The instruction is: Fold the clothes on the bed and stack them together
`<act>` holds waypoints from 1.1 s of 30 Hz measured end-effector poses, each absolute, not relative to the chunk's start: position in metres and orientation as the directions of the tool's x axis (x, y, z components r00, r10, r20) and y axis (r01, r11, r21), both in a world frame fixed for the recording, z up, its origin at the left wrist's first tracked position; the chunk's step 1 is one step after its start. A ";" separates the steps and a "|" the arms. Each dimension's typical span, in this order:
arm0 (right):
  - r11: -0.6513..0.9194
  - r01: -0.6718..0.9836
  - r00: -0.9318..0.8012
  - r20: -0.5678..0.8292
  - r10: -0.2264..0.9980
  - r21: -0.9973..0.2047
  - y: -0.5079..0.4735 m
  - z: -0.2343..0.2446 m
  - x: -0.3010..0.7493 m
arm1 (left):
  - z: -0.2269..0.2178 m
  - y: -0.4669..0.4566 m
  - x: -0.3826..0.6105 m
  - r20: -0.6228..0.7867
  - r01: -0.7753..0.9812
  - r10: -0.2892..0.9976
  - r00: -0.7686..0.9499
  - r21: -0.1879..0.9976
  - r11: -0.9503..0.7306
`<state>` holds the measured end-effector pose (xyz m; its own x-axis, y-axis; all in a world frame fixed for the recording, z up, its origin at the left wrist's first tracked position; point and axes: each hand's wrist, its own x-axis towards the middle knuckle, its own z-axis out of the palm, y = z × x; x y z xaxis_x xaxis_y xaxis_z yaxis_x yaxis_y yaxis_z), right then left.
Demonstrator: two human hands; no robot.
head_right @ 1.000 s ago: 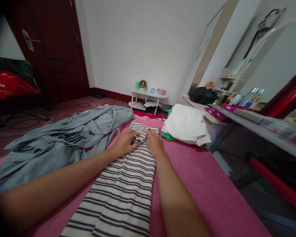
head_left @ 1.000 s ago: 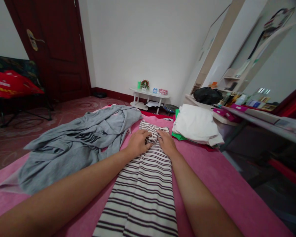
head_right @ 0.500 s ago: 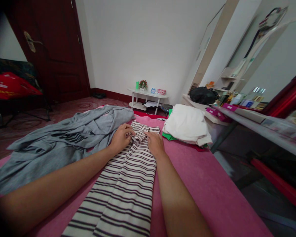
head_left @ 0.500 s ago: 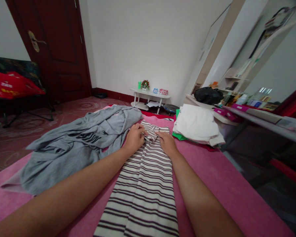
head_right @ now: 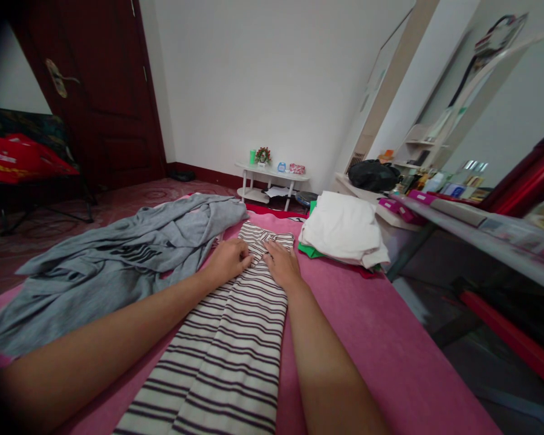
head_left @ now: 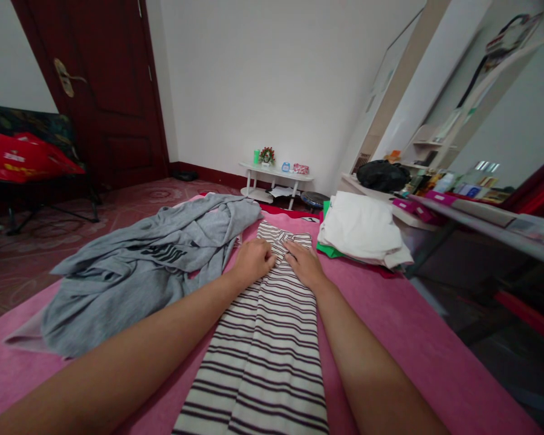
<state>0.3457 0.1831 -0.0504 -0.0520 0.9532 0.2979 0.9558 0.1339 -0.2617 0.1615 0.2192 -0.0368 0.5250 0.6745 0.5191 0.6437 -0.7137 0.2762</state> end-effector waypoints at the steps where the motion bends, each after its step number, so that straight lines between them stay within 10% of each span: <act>1: 0.132 0.956 -0.050 0.296 0.954 -0.263 0.183 -0.051 0.346 | -0.037 0.218 0.161 0.520 0.639 0.681 0.515 0.297 -0.710; 33: 0.181 0.928 -0.038 0.401 0.915 -0.325 0.190 -0.061 0.355 | -0.043 0.210 0.157 0.512 0.586 0.647 0.565 0.303 -0.751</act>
